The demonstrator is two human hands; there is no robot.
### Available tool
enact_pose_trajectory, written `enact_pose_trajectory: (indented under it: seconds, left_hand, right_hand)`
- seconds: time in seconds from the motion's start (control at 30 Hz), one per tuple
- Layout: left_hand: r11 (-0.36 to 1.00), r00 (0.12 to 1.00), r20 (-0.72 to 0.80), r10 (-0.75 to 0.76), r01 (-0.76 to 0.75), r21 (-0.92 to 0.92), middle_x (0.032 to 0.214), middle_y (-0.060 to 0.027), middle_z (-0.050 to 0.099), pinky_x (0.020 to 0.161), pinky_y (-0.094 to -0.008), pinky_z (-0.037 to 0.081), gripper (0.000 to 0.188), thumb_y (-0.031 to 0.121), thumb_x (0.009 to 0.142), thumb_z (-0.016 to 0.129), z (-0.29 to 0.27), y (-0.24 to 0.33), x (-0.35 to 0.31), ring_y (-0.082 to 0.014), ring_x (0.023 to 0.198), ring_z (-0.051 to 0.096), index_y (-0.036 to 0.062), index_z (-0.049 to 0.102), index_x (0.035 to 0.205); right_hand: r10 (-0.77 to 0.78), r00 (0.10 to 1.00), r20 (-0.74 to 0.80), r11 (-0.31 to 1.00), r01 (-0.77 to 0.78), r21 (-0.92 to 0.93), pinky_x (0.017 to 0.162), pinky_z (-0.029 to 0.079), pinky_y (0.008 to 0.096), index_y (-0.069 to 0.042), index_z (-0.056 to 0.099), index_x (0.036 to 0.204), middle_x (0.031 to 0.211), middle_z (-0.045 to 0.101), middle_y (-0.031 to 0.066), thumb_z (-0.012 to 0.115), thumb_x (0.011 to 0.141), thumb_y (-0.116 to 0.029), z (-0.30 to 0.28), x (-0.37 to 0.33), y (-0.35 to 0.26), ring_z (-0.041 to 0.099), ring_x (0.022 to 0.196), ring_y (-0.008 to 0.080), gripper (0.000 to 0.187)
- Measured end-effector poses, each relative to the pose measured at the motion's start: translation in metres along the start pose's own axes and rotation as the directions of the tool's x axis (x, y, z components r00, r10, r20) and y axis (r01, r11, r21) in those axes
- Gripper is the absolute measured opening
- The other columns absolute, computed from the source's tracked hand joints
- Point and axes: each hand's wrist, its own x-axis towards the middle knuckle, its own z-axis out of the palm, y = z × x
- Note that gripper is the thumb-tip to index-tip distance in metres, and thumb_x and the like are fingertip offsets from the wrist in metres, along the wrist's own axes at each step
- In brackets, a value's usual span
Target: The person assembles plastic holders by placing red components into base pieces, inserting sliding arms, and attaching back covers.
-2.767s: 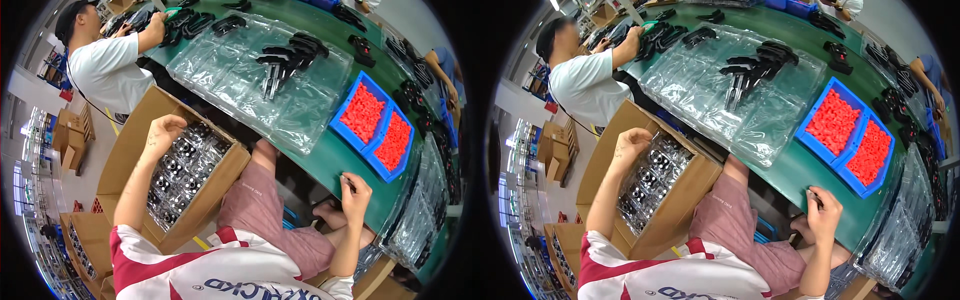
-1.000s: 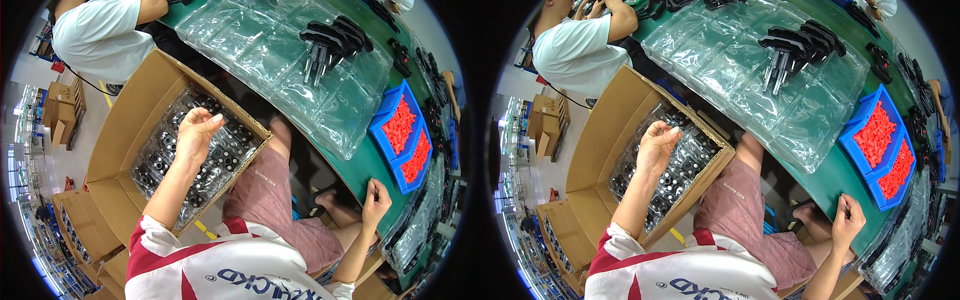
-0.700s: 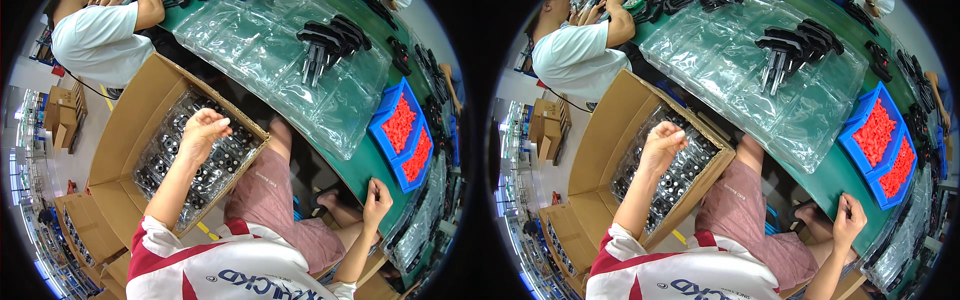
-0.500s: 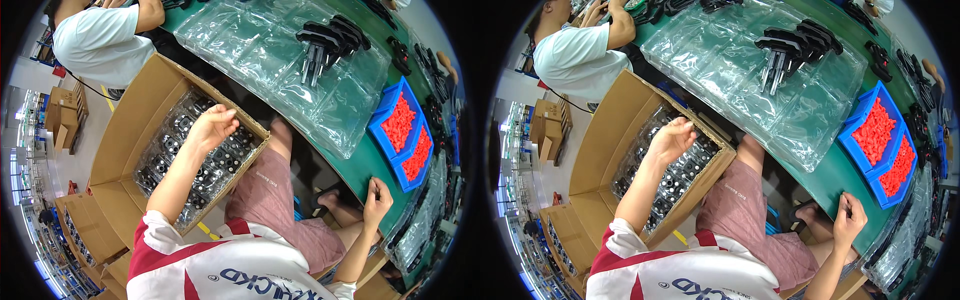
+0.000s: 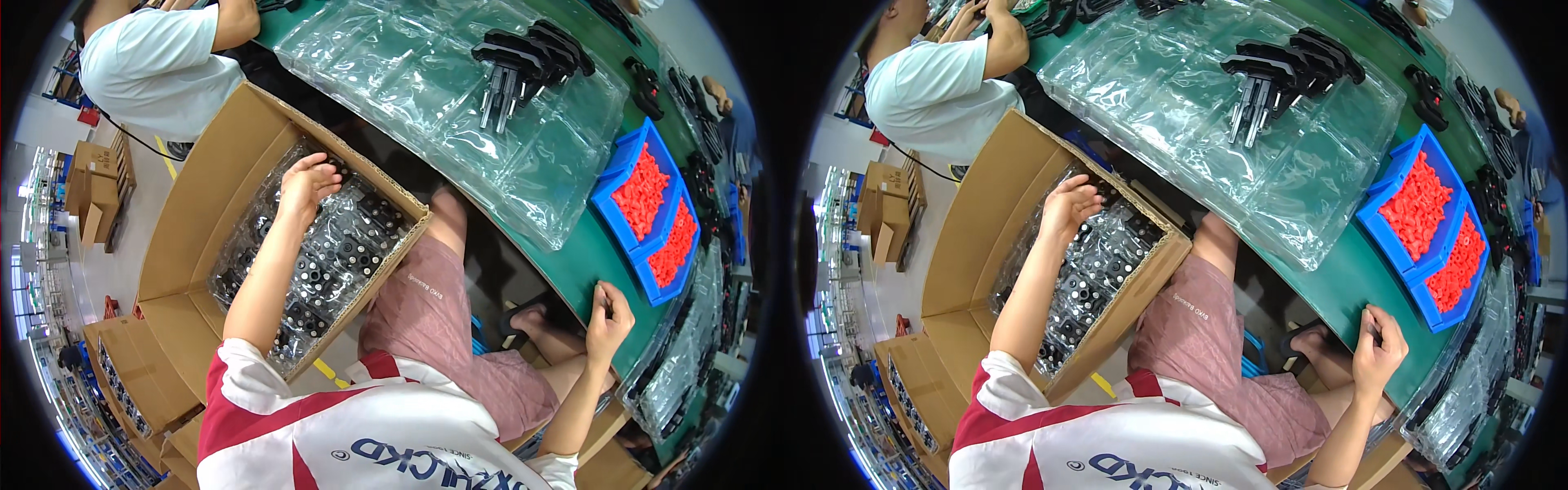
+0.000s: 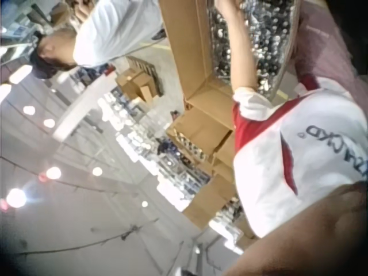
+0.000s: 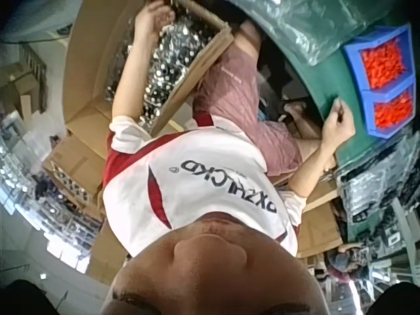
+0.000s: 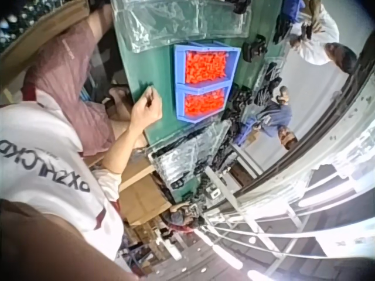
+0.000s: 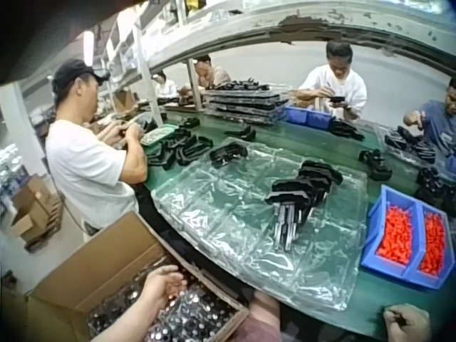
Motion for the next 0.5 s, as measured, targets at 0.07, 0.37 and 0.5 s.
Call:
enact_pose_trajectory:
  seconds: [0.07,0.37,0.5]
  left_hand:
    - [0.983,0.997,-0.013,0.077,-0.074,0.167,0.082,-0.0088,0.061,0.066,-0.0314,0.052,0.043,0.000,0.082,0.062,-0.015,-0.005,0.006,-0.0221,0.072,0.063,-0.0013,0.052,0.123]
    - [0.312,0.885,0.168,0.435,-0.323,0.894,0.091,-0.0145,0.063,0.070,-0.0368,0.051,0.044,0.023,0.079,0.071,-0.041,-0.052,0.077,-0.0281,0.076,0.063,0.0028,0.060,0.116]
    - [-0.063,0.894,0.256,0.367,-0.251,0.966,0.097,-0.0209,0.063,0.074,-0.0469,0.051,0.044,0.038,0.080,0.067,-0.036,-0.072,0.105,-0.0422,0.085,0.062,0.0079,0.062,0.112]
  right_hand:
    - [-0.003,1.000,0.004,1.000,0.003,0.006,0.056,0.041,0.0242,0.001,0.069,0.090,0.075,0.065,0.0071,0.065,0.081,0.002,0.001,0.001,-0.001,0.049,0.058,0.0134,0.010]
    - [0.029,1.000,0.012,0.999,-0.029,0.038,0.055,0.042,0.0245,0.002,0.069,0.088,0.075,0.066,0.0080,0.064,0.080,0.003,-0.004,0.001,-0.009,0.050,0.057,0.0138,0.010]
    - [0.110,0.993,0.048,0.988,-0.115,0.099,0.054,0.043,0.0253,0.003,0.069,0.085,0.074,0.067,0.0078,0.064,0.079,0.002,-0.011,0.011,-0.016,0.051,0.056,0.0148,0.007]
